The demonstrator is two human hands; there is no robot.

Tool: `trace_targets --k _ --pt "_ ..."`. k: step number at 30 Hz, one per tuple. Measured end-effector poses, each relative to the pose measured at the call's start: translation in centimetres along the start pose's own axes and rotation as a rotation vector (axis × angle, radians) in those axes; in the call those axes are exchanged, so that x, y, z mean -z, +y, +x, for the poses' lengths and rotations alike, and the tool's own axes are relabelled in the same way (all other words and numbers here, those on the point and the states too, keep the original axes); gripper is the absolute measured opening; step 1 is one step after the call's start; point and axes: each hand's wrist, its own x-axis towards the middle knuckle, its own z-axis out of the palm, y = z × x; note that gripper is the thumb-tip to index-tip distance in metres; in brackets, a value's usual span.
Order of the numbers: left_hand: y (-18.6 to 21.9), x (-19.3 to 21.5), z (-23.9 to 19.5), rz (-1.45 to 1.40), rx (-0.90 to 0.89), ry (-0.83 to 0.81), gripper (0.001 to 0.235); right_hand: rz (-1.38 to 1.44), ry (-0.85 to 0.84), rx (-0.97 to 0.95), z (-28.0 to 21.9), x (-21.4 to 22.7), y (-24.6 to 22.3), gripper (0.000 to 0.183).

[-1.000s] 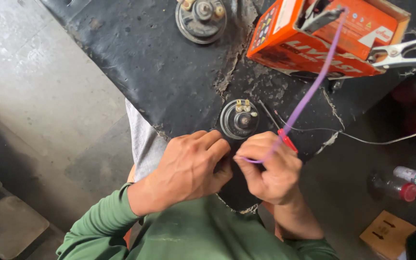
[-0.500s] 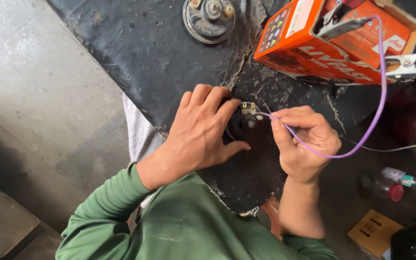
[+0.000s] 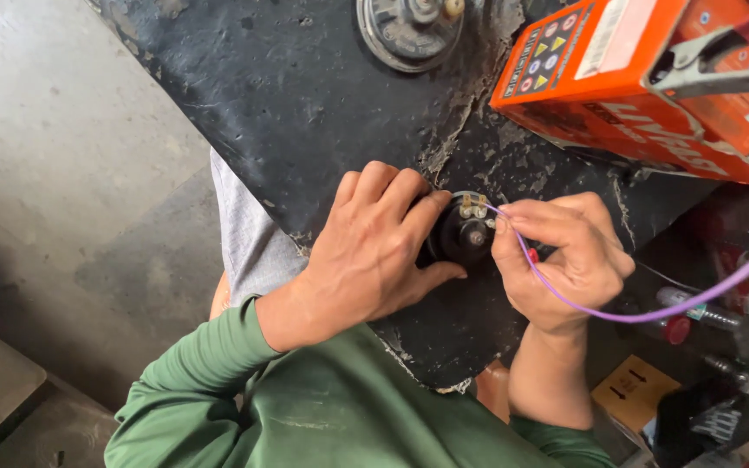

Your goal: Testing a motorcycle horn using a battery and wires.

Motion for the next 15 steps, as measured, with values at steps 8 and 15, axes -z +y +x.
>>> trace_targets --k 8,15 --pt "-0.34 0.12 0.07 -0.019 -0.004 -0.015 0.071 0.016 0.004 -0.031 -0.28 -0.22 0.53 0.022" --pt "-0.33 0.20 0.16 -0.026 -0.004 -0.020 0.071 0.079 -0.006 -0.059 -0.37 -0.36 0.97 0.021"
